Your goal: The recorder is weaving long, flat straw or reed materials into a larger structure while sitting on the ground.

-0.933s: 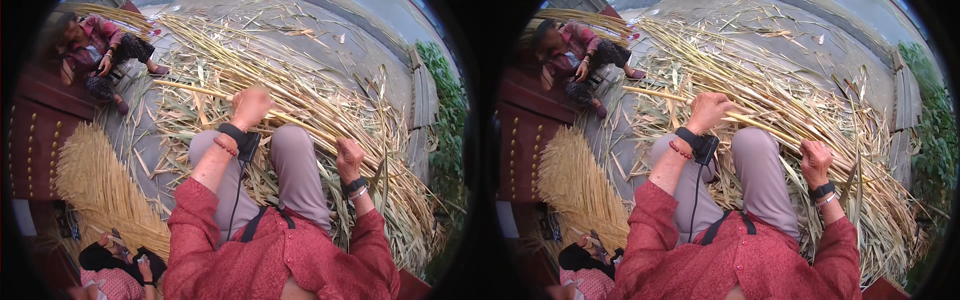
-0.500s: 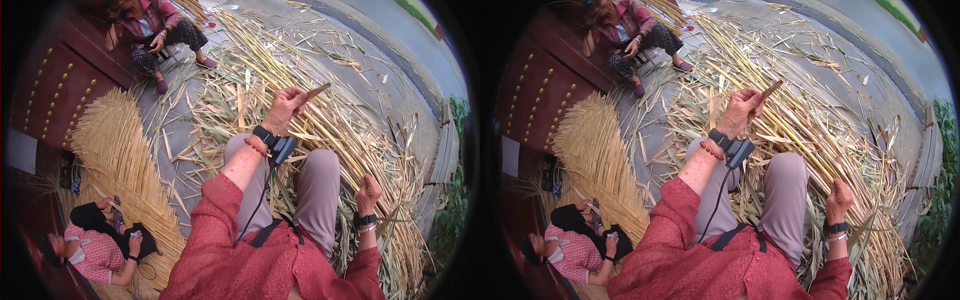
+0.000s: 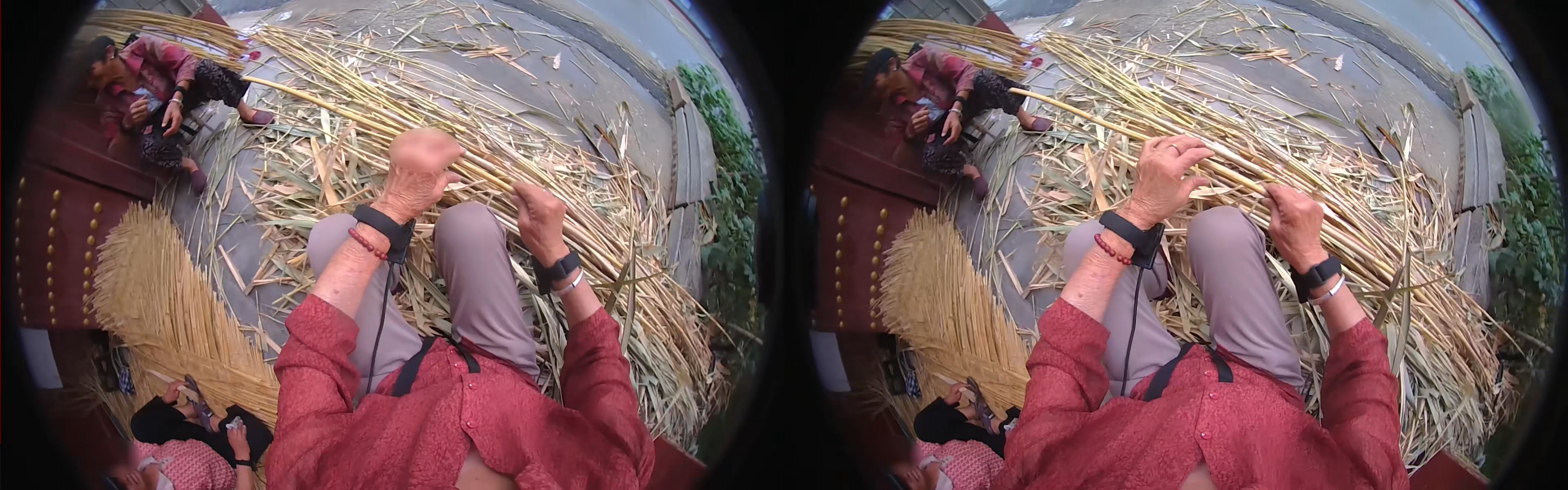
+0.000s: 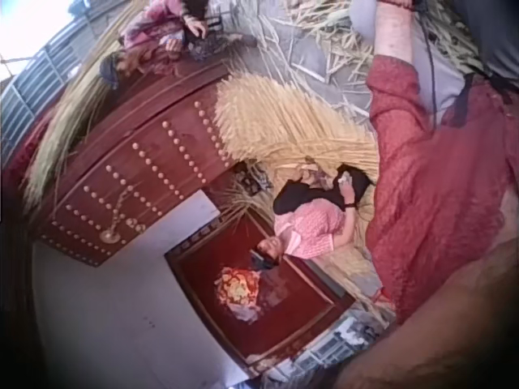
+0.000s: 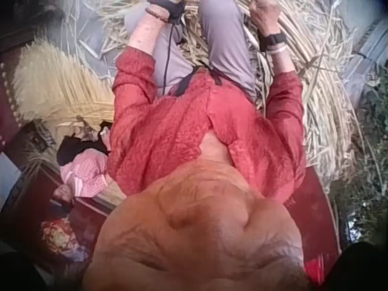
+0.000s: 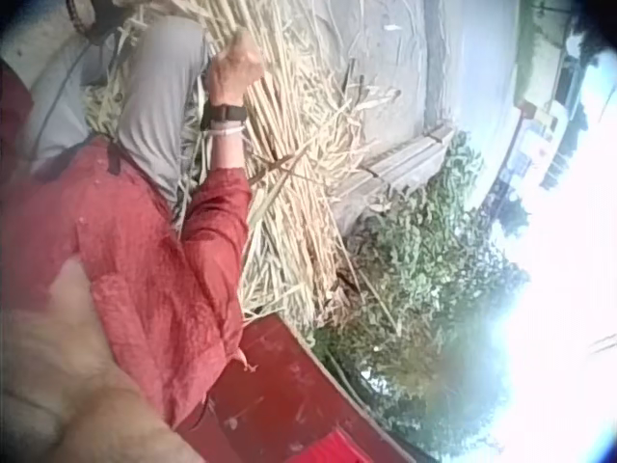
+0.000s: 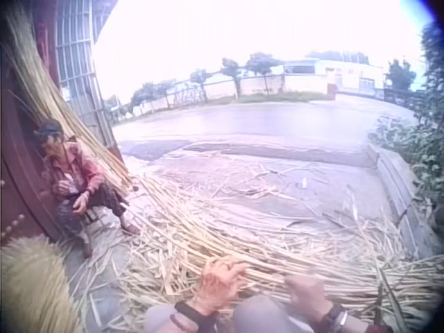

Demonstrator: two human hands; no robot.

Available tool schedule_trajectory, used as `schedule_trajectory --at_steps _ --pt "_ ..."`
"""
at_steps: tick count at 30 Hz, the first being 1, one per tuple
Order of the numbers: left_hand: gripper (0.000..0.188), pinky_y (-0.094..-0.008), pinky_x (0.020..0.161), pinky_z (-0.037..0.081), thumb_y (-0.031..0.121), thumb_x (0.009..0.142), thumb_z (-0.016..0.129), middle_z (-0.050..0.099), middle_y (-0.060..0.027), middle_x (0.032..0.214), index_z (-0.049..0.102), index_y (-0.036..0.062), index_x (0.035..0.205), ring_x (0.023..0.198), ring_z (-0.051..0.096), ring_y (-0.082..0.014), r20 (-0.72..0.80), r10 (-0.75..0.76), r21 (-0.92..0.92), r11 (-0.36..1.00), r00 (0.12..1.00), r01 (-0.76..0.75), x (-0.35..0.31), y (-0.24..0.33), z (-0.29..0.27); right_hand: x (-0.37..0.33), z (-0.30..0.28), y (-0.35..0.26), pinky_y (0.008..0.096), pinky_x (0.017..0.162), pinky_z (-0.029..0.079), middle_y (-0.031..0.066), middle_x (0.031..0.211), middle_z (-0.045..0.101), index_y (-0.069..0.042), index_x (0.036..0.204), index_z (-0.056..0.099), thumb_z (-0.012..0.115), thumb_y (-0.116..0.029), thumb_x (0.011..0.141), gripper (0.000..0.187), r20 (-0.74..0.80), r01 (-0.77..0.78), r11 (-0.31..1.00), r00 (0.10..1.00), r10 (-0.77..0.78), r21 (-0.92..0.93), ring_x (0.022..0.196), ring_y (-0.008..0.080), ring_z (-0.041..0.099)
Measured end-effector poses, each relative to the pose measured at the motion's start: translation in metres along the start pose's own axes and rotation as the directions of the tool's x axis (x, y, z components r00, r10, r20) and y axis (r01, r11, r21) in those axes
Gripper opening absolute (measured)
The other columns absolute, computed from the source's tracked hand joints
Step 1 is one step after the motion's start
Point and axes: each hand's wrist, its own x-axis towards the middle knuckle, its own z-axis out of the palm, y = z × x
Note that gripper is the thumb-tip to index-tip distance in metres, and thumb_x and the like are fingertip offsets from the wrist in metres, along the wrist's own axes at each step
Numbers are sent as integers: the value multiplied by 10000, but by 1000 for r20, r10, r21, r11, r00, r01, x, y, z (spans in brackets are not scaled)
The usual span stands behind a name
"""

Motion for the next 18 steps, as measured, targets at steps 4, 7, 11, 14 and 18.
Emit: schedule_trajectory --at_steps 4,7,11,14,18 --pt "156 -404 909 347 161 661 699 626 34 805 645 157 807 828 577 -164 250 90 -31 996 964 -85 6 9 19 5 -3 -11 363 618 468 117 806 623 -53 904 590 613 -19 691 217 24 51 997 998 -53 56 712 292 598" --pt "117 -416 917 338 160 667 691 625 38 788 651 161 776 800 576 -164 115 4 7 1000 993 -5 10 0 19 -5 -21 -7 367 630 457 109 888 608 -75 946 572 604 14 639 322 -20 24 985 999 -28 -169 749 294 582" --pt "114 -506 985 223 143 691 670 631 19 851 666 179 799 984 542 -205 -4 -86 192 978 996 85 16 -12 5 -41 -55 29 356 676 462 135 916 598 -70 952 563 655 -10 628 342 -127 -51 947 992 11 -318 827 301 577" --pt "135 -538 998 170 131 711 649 627 -3 914 671 192 829 1081 496 -231 -54 -168 256 951 984 176 16 -24 0 -68 -79 58 358 665 458 135 877 607 -53 930 563 652 -11 672 276 -134 -74 947 990 33 -313 806 299 585" --pt "153 -532 1000 168 133 716 646 621 -12 966 669 182 860 1113 483 -229 -81 -185 307 930 979 201 15 -31 5 -87 -90 78 332 598 451 120 755 603 -33 838 576 639 3 680 174 -204 -260 933 956 212 -249 681 275 593"
